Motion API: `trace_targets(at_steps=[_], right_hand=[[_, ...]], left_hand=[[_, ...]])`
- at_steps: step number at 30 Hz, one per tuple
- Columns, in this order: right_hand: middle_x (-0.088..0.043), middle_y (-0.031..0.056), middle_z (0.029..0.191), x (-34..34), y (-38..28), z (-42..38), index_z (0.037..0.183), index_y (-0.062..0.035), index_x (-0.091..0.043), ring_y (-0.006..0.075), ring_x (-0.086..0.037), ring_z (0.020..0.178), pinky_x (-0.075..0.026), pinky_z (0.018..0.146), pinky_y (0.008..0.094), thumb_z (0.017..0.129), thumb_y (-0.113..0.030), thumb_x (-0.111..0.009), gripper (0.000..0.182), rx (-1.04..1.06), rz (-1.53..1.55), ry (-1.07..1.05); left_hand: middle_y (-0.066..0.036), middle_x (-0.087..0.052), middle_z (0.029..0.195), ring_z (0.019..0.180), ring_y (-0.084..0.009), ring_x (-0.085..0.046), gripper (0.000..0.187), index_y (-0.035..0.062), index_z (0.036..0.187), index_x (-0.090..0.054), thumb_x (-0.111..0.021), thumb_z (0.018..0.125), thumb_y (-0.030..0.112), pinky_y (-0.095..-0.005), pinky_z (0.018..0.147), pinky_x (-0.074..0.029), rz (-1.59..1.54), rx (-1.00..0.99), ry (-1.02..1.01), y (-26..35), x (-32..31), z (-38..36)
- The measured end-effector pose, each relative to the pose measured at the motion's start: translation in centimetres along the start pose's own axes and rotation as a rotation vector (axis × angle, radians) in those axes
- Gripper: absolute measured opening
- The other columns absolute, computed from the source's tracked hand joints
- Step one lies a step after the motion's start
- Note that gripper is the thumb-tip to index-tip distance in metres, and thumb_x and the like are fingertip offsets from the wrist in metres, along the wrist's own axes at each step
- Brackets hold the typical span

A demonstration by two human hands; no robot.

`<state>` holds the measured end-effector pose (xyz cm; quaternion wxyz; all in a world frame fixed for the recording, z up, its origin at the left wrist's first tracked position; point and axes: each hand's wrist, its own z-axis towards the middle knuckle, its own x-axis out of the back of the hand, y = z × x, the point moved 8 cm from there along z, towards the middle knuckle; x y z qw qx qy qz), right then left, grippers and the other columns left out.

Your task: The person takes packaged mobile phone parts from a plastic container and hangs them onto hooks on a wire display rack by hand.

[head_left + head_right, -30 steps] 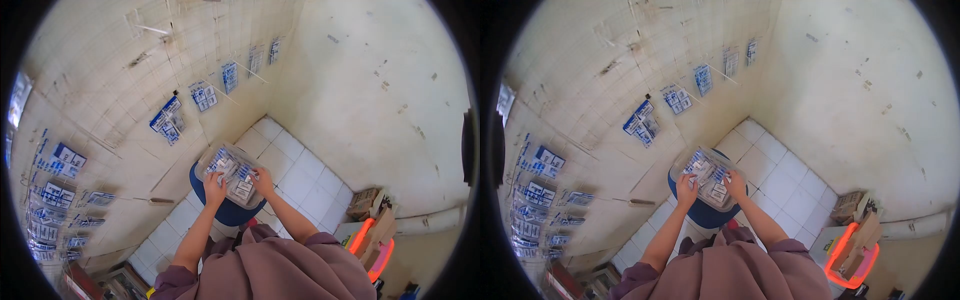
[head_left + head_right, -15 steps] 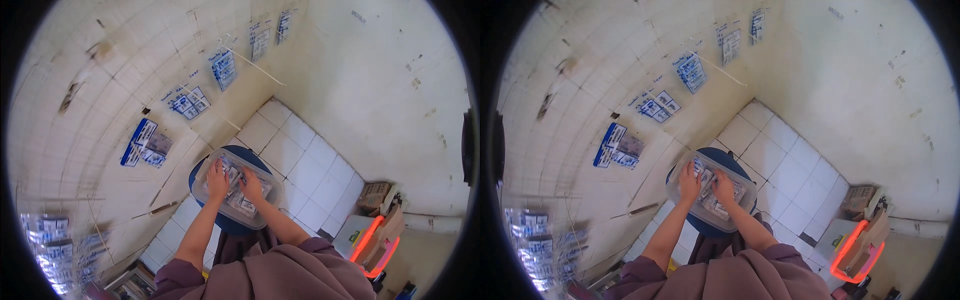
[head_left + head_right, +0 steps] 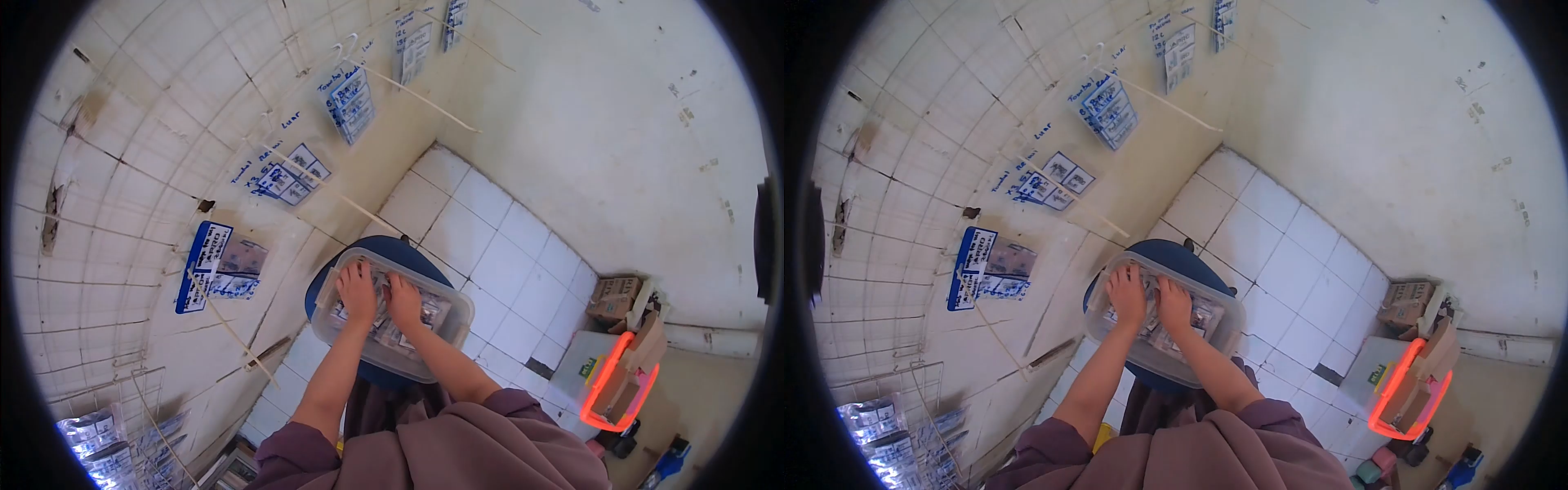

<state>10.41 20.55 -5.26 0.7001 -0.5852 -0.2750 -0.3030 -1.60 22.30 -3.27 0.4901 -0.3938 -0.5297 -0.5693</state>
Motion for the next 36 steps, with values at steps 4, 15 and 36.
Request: trace_targets(at_steps=[4,15,36], right_hand=[[-0.067,0.0095,0.098,-1.0,0.8,-0.5,0.109,-0.0141,-0.06,0.0344,-0.066,0.072,-0.055,0.063,0.0426,0.087,-0.013,-0.063,0.022,-0.072,-0.107,-0.121],[-0.063,0.0081,0.102,5.8,-4.1,-0.8,0.093,-0.0118,-0.068,0.0306,-0.065,0.082,-0.053,0.069,0.0387,0.08,-0.007,-0.069,0.013,0.111,0.176,0.013],[-0.07,0.009,0.089,17.6,-25.2,-7.8,0.094,-0.0027,-0.068,0.0215,-0.067,0.088,-0.048,0.083,0.0324,0.085,-0.011,-0.072,0.013,0.579,0.797,-0.425]], left_hand=[[-0.01,-0.056,0.109,0.108,-0.0299,-0.052,0.033,0.01,0.114,-0.057,-0.058,0.082,0.014,-0.0436,0.087,-0.04,0.006,-0.018,-0.013,-0.7,-0.2,-0.7],[-0.005,-0.057,0.105,0.104,-0.0291,-0.052,0.018,0.0126,0.096,-0.064,-0.069,0.078,0.013,-0.0445,0.089,-0.037,-0.2,0.021,0.199,-1.8,8.7,-5.2],[-0.009,-0.069,0.089,0.082,-0.0129,-0.065,0.006,0.001,0.097,-0.055,-0.057,0.097,0.006,-0.0272,0.079,-0.05,-1.053,0.432,0.768,-4.8,30.2,-24.8]])
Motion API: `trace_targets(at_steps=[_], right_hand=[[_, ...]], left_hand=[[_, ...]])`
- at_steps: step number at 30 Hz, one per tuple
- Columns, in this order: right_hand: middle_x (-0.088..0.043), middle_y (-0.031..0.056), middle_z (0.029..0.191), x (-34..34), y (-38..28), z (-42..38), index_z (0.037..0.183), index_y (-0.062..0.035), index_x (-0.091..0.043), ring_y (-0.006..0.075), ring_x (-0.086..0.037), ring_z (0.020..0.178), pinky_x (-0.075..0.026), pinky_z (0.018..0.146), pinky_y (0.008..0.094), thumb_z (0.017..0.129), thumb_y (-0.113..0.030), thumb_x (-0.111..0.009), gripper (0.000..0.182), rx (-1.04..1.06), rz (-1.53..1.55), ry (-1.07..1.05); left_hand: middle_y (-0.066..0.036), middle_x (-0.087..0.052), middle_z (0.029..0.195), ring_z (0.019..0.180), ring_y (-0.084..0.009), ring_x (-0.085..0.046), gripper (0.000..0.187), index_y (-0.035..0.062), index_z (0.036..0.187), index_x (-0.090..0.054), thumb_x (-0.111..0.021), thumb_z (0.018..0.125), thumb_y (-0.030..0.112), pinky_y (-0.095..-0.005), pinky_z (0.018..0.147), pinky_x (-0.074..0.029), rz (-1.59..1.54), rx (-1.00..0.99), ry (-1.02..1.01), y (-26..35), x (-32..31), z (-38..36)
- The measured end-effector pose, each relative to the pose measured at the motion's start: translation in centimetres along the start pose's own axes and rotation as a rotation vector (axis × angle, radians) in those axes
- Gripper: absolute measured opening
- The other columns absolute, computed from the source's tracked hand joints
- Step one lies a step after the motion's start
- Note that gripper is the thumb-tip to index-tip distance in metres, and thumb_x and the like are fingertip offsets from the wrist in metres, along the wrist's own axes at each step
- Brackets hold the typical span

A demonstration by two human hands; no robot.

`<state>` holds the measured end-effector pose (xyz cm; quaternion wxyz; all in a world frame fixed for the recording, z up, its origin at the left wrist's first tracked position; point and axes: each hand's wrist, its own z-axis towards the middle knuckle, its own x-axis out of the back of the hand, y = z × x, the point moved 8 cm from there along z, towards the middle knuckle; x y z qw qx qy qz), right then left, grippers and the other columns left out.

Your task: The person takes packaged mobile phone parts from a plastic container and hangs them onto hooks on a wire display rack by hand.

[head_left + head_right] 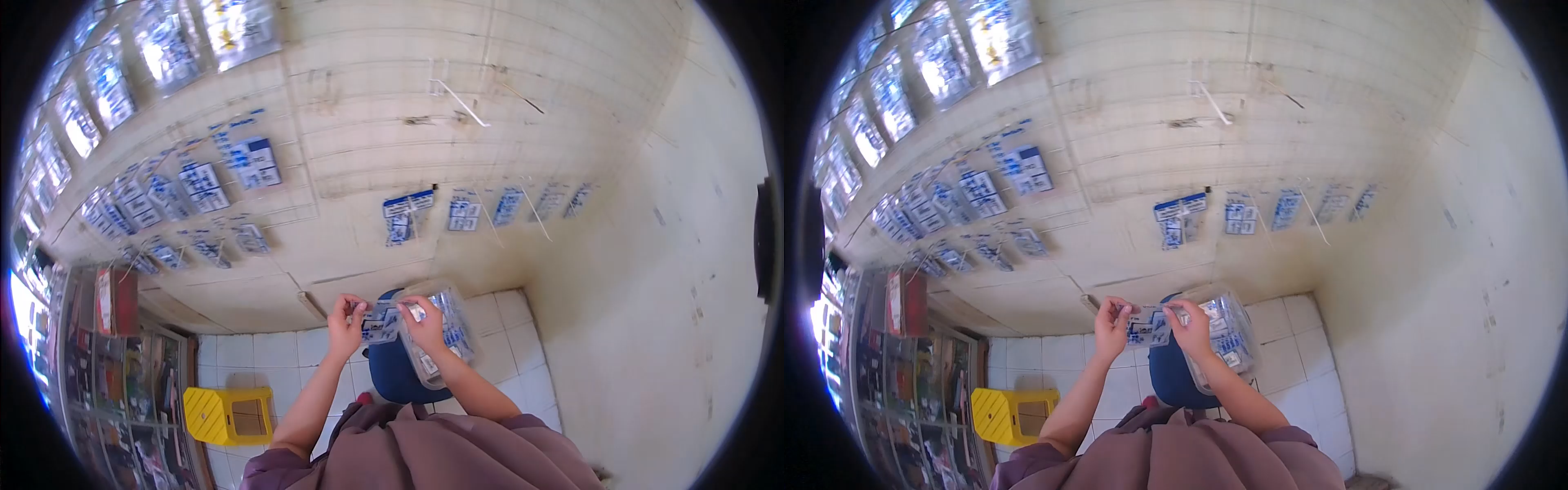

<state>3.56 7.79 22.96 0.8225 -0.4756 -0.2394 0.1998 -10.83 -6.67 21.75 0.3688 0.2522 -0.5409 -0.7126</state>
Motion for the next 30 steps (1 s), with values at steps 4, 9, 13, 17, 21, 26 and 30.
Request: trace_targets(at_steps=[4,9,13,17,21,26,30], right_hand=[[-0.071,0.0075,0.091,-3.7,-2.4,1.6,0.095,0.0012,-0.067,0.0146,-0.066,0.088,-0.051,0.08,0.028,0.087,-0.008,-0.072,0.014,-0.02,0.168,-0.057],[-0.07,0.0053,0.088,-7.0,-5.6,4.5,0.095,0.0021,-0.067,0.0115,-0.064,0.086,-0.05,0.079,0.0255,0.089,-0.007,-0.07,0.012,-0.02,0.327,-0.089],[-0.069,0.0047,0.086,-7.4,-10.5,6.8,0.093,0.0017,-0.069,0.01,-0.062,0.081,-0.049,0.076,0.0247,0.088,-0.007,-0.071,0.01,0.091,0.255,-0.024],[-0.07,0.0051,0.085,-7.2,-12.2,7.9,0.092,0.0016,-0.069,0.0101,-0.06,0.078,-0.048,0.075,0.0248,0.087,-0.006,-0.072,0.01,0.185,0.195,0.111],[-0.07,0.0053,0.085,-6.9,-12.6,8.9,0.092,0.0016,-0.069,0.0105,-0.06,0.079,-0.048,0.075,0.0251,0.087,-0.006,-0.072,0.01,0.217,0.16,0.17],[-0.07,0.0075,0.082,-6.9,-11.8,9.5,0.09,0.0002,-0.069,0.0137,-0.062,0.074,-0.048,0.071,0.0267,0.085,-0.006,-0.073,0.009,0.222,0.116,0.226],[-0.07,0.0078,0.082,-7.3,-11.3,9.7,0.09,0.0005,-0.069,0.0137,-0.062,0.074,-0.049,0.071,0.0266,0.085,-0.006,-0.073,0.008,0.225,0.111,0.214]], left_hand=[[-0.008,-0.068,0.089,0.082,-0.012,-0.064,0.006,0.0017,0.096,-0.053,-0.056,0.098,0.006,-0.0266,0.078,-0.05,-0.191,0.0,0.087,3.4,3.8,0.6],[-0.006,-0.067,0.087,0.082,-0.0107,-0.062,0.01,0.0023,0.094,-0.053,-0.057,0.099,0.01,-0.0254,0.077,-0.048,-0.151,-0.113,0.164,6.9,7.7,2.8],[-0.005,-0.066,0.086,0.083,-0.0106,-0.063,0.011,0.0024,0.093,-0.053,-0.058,0.099,0.011,-0.0252,0.077,-0.048,-0.151,-0.146,0.173,9.1,9.2,4.6],[-0.004,-0.064,0.082,0.08,-0.0111,-0.063,0.011,0.0018,0.093,-0.055,-0.06,0.098,0.011,-0.0261,0.077,-0.049,-0.026,-0.211,0.195,11.3,9.3,6.0],[-0.003,-0.062,0.082,0.082,-0.0106,-0.062,0.01,0.0016,0.094,-0.056,-0.061,0.097,0.01,-0.0255,0.077,-0.047,-0.033,-0.23,0.168,11.9,9.0,7.2],[-0.003,-0.06,0.08,0.081,-0.0119,-0.064,0.01,0.001,0.094,-0.056,-0.061,0.096,0.009,-0.0264,0.077,-0.049,0.008,-0.247,0.137,11.4,8.7,8.2],[-0.003,-0.06,0.08,0.081,-0.0125,-0.064,0.01,0.0006,0.094,-0.057,-0.061,0.096,0.009,-0.0266,0.076,-0.049,0.014,-0.232,0.102,10.7,8.7,8.6]])
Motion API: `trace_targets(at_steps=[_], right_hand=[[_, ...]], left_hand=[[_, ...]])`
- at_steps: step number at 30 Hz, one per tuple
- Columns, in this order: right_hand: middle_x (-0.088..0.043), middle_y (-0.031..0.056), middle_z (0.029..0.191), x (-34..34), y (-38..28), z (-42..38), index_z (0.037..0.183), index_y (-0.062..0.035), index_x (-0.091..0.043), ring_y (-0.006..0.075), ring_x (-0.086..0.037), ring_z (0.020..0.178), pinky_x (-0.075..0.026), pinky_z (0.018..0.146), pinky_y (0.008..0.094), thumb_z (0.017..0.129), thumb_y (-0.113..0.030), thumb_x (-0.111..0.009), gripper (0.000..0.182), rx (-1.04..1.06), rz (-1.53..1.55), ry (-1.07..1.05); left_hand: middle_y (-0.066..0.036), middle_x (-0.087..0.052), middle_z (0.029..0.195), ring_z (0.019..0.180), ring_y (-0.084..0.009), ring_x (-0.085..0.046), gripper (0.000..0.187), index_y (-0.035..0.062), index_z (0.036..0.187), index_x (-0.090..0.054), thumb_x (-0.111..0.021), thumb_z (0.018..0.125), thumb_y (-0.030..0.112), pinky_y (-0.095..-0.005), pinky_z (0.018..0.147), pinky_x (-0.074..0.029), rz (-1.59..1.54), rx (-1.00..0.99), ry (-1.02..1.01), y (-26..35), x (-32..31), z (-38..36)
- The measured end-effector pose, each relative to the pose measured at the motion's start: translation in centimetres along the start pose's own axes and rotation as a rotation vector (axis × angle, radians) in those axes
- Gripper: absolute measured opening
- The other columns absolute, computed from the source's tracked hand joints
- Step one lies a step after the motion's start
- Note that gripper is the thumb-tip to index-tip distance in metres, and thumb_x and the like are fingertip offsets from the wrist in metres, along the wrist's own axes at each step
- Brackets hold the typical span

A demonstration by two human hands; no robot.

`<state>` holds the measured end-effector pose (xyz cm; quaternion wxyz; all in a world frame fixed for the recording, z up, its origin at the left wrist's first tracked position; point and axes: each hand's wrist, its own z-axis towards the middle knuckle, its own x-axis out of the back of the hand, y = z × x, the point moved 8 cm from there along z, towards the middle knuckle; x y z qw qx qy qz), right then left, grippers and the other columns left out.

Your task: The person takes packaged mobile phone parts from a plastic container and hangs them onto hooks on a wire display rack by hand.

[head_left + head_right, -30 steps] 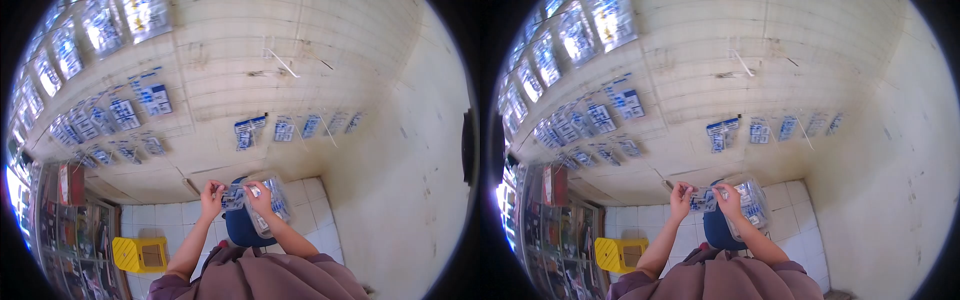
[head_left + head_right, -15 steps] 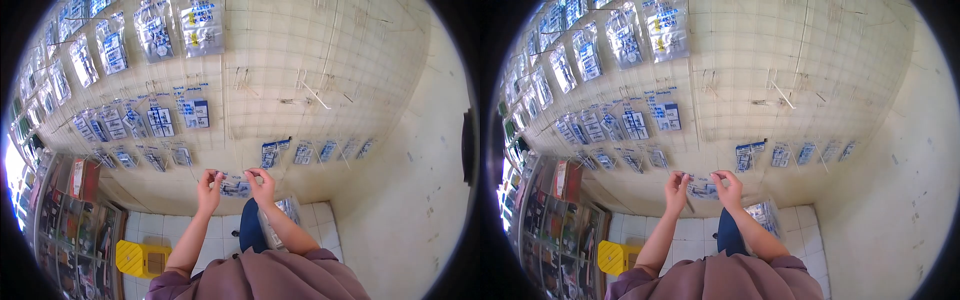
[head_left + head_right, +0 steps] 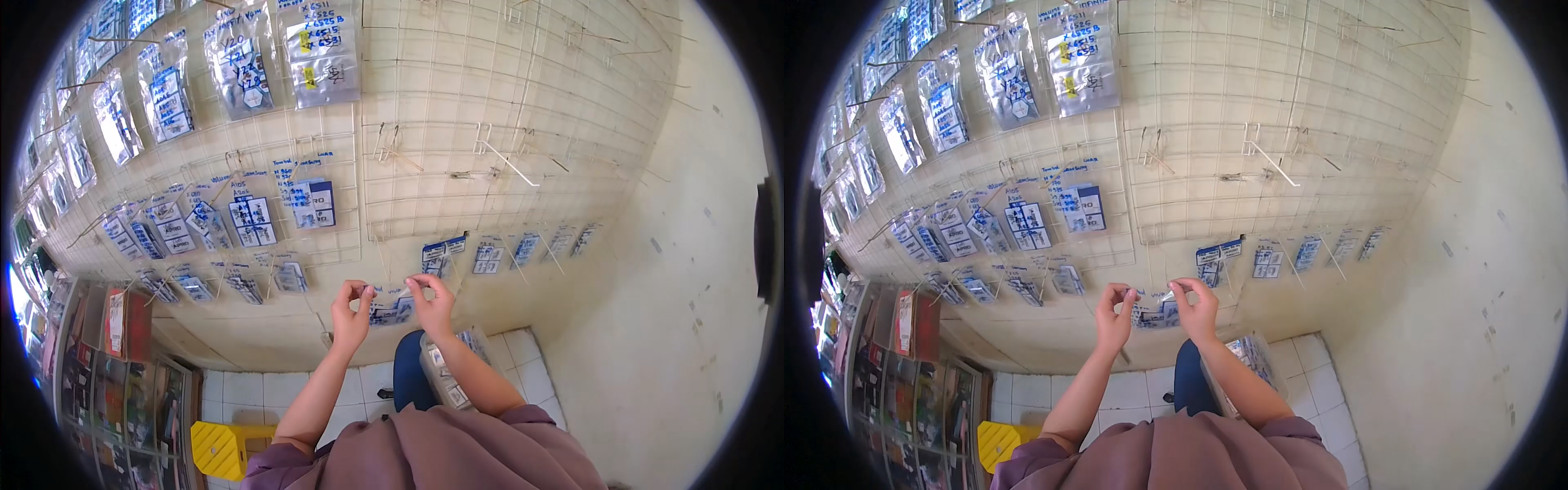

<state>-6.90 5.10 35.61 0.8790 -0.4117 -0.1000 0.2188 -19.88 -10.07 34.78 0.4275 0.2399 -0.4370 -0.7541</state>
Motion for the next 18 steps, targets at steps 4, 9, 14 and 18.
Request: trace_targets(at_steps=[4,9,14,18], right_hand=[[-0.07,0.0079,0.082,-0.5,0.1,0.4,0.089,0.0008,-0.069,0.0136,-0.062,0.074,-0.049,0.07,0.0267,0.086,-0.005,-0.072,0.008,-0.001,-0.016,-0.013],[-0.069,0.0081,0.081,-0.7,-0.1,0.5,0.089,0.0011,-0.068,0.0135,-0.062,0.074,-0.049,0.07,0.0267,0.086,-0.006,-0.072,0.008,0.012,-0.049,-0.013],[-0.069,0.0083,0.08,-0.7,-0.1,0.5,0.088,0.0011,-0.068,0.0139,-0.062,0.073,-0.049,0.07,0.027,0.086,-0.007,-0.072,0.009,0.001,-0.057,-0.014],[-0.066,0.0035,0.082,-0.7,-0.4,0.5,0.089,0.0016,-0.067,0.0093,-0.057,0.078,-0.047,0.075,0.0245,0.087,-0.007,-0.071,0.01,0.007,-0.058,-0.062]], left_hand=[[-0.004,-0.061,0.081,0.081,-0.0122,-0.063,0.009,0.0009,0.094,-0.056,-0.061,0.096,0.009,-0.0266,0.077,-0.048,-0.007,-0.022,-0.014,-0.4,0.0,0.5],[-0.003,-0.061,0.08,0.08,-0.0108,-0.06,0.01,0.0015,0.093,-0.054,-0.059,0.097,0.009,-0.026,0.079,-0.047,-0.047,-0.019,-0.037,-0.7,0.1,0.7],[-0.007,-0.065,0.091,0.084,-0.0117,-0.059,0.008,0.0022,0.094,-0.053,-0.056,0.098,0.008,-0.0267,0.082,-0.046,-0.071,-0.017,-0.073,-0.8,0.0,1.0],[-0.013,-0.068,0.1,0.089,-0.0159,-0.06,0.009,0.0006,0.092,-0.053,-0.053,0.098,0.008,-0.0313,0.085,-0.047,-0.057,-0.117,-0.047,0.9,0.1,1.3]])
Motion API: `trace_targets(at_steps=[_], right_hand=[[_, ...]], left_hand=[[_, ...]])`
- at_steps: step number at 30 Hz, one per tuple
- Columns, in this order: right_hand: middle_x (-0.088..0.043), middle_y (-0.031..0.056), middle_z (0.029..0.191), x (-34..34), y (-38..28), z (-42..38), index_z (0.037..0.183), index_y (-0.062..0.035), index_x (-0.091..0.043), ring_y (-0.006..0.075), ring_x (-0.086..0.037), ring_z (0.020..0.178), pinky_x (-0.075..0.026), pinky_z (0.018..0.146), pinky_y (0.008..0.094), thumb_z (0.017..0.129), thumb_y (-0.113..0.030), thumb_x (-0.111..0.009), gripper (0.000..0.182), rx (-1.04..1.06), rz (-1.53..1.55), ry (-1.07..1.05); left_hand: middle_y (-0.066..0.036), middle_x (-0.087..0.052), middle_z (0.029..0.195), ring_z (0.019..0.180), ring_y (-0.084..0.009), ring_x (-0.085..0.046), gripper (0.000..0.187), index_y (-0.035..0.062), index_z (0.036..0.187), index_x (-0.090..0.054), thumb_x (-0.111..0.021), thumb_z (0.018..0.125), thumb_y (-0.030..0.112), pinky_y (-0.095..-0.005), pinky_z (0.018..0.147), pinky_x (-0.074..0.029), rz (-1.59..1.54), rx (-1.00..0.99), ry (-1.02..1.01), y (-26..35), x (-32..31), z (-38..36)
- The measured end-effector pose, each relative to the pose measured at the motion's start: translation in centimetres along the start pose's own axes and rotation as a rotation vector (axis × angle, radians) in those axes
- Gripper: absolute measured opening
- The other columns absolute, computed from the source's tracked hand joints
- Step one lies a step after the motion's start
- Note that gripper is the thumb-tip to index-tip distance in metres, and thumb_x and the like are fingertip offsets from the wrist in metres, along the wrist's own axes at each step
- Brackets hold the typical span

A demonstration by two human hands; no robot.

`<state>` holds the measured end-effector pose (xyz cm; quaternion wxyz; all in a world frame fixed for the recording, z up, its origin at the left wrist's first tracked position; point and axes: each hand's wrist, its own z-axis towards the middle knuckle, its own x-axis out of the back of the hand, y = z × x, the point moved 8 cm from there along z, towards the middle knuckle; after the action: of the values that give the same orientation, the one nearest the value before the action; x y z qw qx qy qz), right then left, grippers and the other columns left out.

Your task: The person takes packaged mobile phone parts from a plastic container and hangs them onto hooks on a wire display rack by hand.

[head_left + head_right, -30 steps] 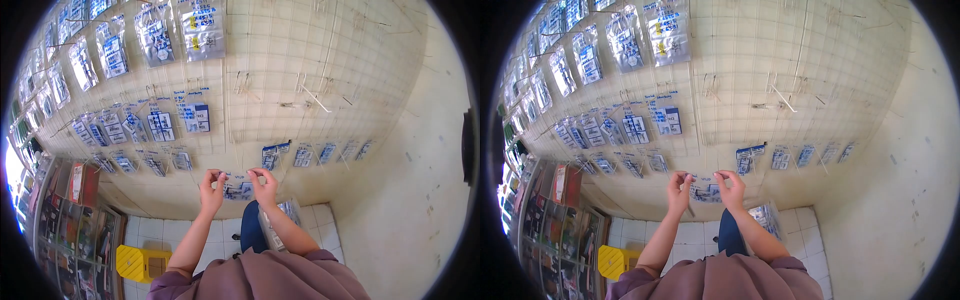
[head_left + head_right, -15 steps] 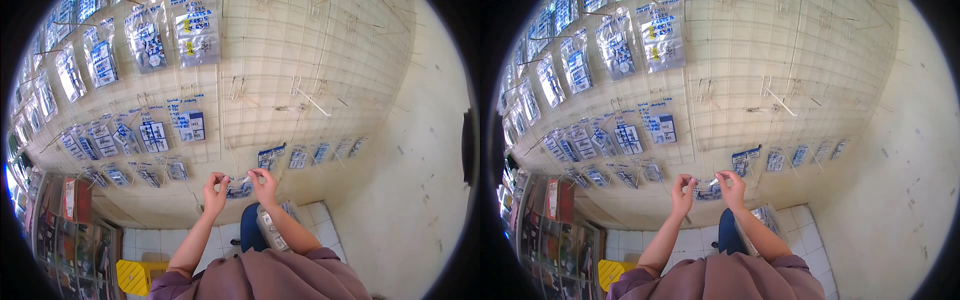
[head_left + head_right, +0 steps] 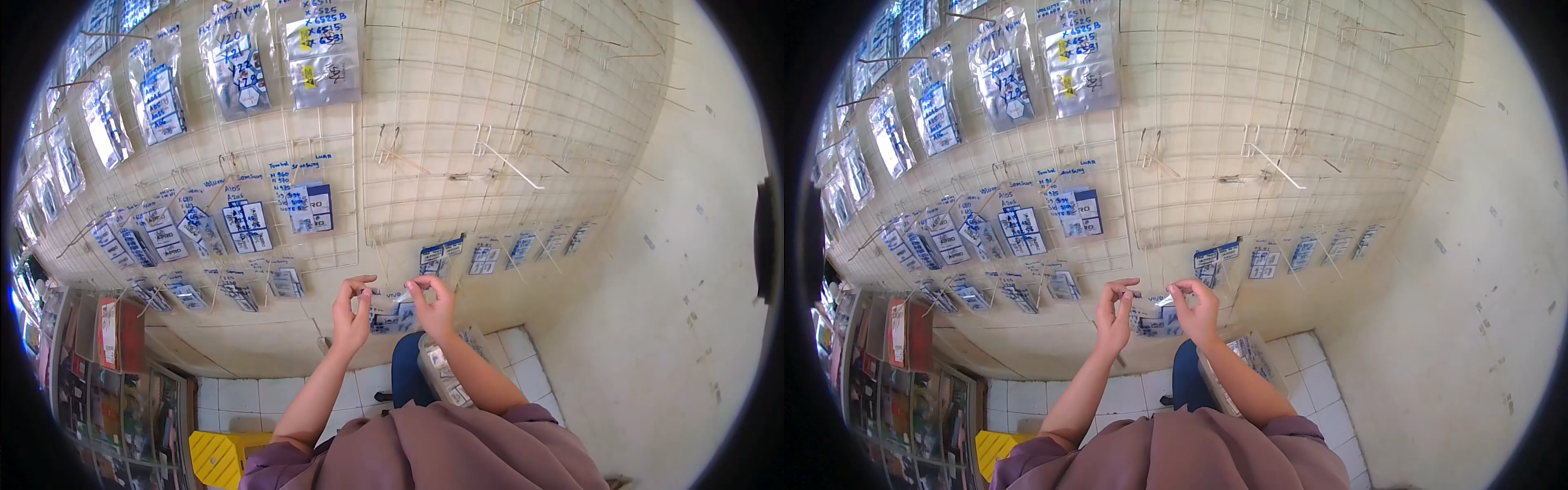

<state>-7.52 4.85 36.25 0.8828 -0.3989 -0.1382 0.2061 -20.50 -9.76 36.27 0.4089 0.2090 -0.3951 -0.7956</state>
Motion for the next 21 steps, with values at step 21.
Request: trace_targets(at_steps=[21], right_hand=[[-0.064,0.0073,0.078,-3.1,3.9,5.3,0.084,-0.0049,-0.068,0.0233,-0.062,0.074,-0.046,0.068,0.0338,0.079,-0.012,-0.079,0.014,0.209,-0.29,-0.004]], left_hand=[[-0.008,-0.048,0.081,0.075,-0.0241,-0.049,0.013,0.0061,0.083,-0.069,-0.079,0.077,0.012,-0.0355,0.068,-0.042,0.45,-0.047,0.213,-4.1,2.6,3.6]])
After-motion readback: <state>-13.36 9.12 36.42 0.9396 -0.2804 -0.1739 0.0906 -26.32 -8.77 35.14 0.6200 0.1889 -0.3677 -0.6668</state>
